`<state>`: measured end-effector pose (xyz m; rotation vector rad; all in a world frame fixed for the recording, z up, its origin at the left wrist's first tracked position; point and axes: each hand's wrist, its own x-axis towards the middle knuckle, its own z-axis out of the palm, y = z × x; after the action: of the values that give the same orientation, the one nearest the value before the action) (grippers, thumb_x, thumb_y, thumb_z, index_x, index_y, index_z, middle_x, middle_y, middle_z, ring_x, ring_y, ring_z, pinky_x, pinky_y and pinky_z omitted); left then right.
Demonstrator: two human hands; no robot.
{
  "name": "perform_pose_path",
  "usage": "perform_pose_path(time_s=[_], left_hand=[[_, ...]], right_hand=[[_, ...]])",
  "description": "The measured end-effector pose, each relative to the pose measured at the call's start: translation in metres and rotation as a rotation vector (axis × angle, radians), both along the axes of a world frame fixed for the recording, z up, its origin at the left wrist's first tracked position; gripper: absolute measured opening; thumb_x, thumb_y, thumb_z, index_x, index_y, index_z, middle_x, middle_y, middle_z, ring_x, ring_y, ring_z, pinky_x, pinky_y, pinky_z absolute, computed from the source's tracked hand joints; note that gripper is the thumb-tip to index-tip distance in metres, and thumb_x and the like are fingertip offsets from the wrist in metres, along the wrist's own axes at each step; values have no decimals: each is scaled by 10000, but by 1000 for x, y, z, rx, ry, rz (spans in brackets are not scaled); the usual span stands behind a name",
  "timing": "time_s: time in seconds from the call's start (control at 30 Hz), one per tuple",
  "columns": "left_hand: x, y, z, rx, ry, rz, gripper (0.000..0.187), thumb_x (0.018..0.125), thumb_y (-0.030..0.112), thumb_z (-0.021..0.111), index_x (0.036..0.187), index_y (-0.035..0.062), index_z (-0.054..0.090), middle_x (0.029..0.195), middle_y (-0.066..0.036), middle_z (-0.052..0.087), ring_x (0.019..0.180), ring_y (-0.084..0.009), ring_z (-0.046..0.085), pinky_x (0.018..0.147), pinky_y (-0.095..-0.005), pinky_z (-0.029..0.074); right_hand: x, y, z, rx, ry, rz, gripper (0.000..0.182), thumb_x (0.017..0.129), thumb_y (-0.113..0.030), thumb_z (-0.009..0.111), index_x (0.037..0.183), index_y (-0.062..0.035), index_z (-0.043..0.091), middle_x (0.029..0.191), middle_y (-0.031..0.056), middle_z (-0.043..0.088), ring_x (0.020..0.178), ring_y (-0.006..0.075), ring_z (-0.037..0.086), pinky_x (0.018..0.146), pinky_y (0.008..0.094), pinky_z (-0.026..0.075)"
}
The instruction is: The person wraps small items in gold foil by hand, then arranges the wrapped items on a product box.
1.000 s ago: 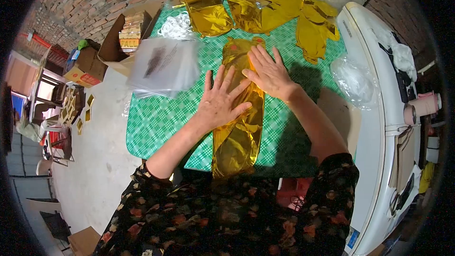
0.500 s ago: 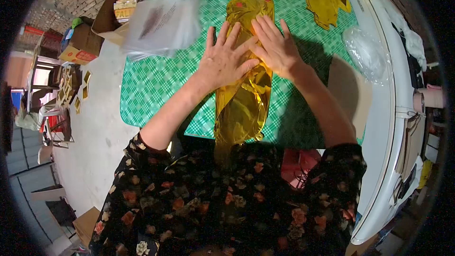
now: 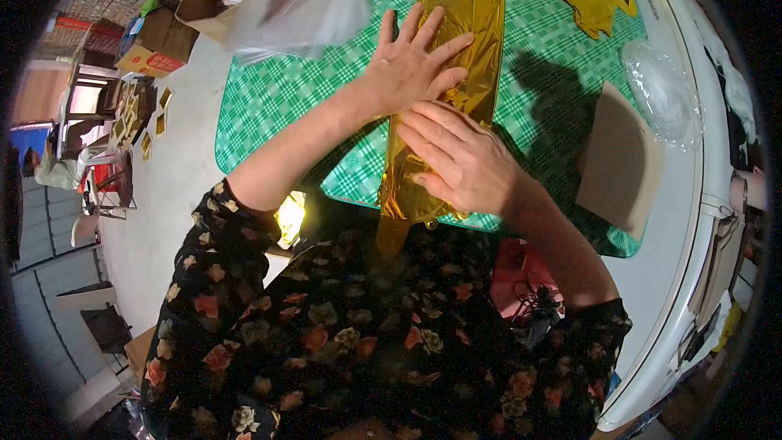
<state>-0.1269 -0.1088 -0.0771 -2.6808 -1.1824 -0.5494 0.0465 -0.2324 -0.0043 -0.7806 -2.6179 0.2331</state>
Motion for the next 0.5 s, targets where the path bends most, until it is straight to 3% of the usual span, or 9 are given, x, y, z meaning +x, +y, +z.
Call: perform_pose_path(time_s=[0.17,0.5], left_hand=[[-1,4,0,-40,105,-8,661,1078,666,339,1657,349,362,1711,-210,306,1588,-472,221,1242,-728,120],[-1,2,7,-161,106,2,720,1064,729,258,1675,356,332,1744,-188,254,1627,-442,117,1267,-705,30]], right_hand=[[-1,2,-5,9,-14,1,587,865,-207,764,1365,66,621,1461,195,579,1418,341,500,1189,464,432],[-19,-5,-15,-66,-67,-16,665,901,-196,737,1467,73,513,1523,213,518,1453,364,454,1241,482,361]])
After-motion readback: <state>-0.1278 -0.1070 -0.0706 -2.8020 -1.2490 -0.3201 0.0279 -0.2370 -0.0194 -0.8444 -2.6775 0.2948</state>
